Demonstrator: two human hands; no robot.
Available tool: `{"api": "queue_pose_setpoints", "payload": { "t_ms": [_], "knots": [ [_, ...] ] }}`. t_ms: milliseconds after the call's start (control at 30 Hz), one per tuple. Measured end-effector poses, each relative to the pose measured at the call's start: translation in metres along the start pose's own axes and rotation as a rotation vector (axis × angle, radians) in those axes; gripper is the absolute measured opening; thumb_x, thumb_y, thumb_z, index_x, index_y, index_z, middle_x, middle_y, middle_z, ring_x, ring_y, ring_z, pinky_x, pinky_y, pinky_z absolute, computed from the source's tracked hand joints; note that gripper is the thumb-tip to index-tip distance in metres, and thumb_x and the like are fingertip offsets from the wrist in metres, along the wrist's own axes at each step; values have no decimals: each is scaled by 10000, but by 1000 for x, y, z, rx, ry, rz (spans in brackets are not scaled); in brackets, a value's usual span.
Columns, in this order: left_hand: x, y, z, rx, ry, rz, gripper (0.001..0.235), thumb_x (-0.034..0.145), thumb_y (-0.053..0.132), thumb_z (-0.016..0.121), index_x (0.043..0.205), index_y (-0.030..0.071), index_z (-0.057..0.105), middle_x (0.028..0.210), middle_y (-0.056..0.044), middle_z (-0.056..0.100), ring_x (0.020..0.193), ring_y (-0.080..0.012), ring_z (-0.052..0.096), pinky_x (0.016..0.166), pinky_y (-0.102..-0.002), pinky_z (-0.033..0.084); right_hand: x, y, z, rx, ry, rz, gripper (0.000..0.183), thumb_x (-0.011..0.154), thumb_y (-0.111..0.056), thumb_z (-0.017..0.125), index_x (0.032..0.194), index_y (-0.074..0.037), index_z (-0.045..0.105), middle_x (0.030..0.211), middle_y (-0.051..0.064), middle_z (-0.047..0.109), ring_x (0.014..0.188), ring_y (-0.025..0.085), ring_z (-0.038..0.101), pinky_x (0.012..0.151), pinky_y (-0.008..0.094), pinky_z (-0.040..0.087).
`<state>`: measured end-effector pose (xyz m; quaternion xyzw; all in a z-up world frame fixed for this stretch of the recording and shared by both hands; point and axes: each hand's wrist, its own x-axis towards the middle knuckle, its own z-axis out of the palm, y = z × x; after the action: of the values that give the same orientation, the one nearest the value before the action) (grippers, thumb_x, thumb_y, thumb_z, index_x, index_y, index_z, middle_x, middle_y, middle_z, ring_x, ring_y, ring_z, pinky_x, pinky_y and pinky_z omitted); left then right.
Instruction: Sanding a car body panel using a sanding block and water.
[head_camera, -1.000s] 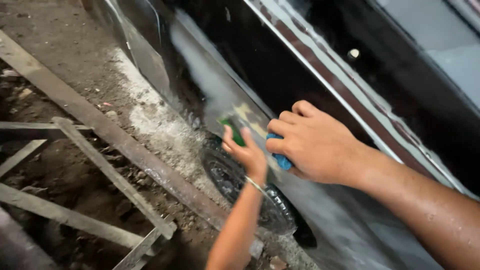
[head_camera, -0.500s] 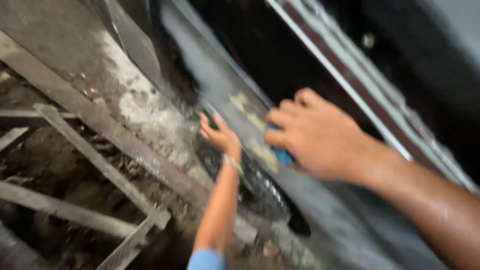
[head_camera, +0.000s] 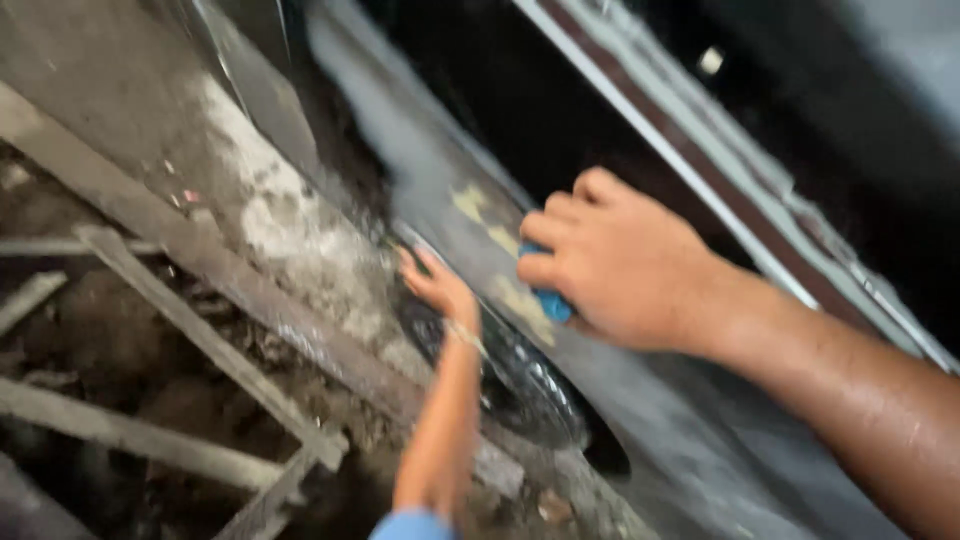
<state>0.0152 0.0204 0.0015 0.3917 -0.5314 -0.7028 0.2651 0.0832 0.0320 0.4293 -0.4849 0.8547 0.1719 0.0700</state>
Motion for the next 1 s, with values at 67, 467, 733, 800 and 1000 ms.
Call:
{"api": "queue_pose_setpoints", "payload": {
  "t_ms": [67,467,733,800,1000],
  "knots": [
    [-65,-19,-13,-5,-64,86,491,1069,291,527,1411,-57,472,1422,-294,499,1317,-382,493,1122,-464,382,-1,3,-2,21,21,4,328,587,-270,814,853,-161,655,916,36,585,934,248,579,798,420,394],
    [-56,-41,-12,-242,-73,26,436,1101,263,473,1405,-49,448,1346,-224,551,1176,-272,578,1033,-382,480,1,4,-5,98,-10,29,356,570,-251,822,876,-158,666,940,38,587,922,244,576,823,423,397],
    [-10,-46,-7,-107,-38,-152,452,1127,316,454,1382,-56,493,1239,-253,579,1044,-308,543,956,-408,487,1,-2,1,74,2,14,370,579,-264,850,876,-150,661,947,40,584,934,250,576,817,432,395],
    [-25,-27,-13,-354,-85,-164,489,1099,328,432,1435,-26,407,1443,-240,509,1279,-284,548,1078,-383,442,2,-1,-1,38,-16,23,383,568,-286,855,866,-151,655,949,40,582,959,258,574,817,436,396],
    [-70,-68,-16,-131,-98,-118,452,1116,299,430,1383,-65,437,1390,-286,547,1251,-331,543,1094,-398,444,-1,-2,-3,75,-14,17,333,596,-261,841,841,-156,642,928,36,577,933,247,571,830,427,402]
  ]
}}
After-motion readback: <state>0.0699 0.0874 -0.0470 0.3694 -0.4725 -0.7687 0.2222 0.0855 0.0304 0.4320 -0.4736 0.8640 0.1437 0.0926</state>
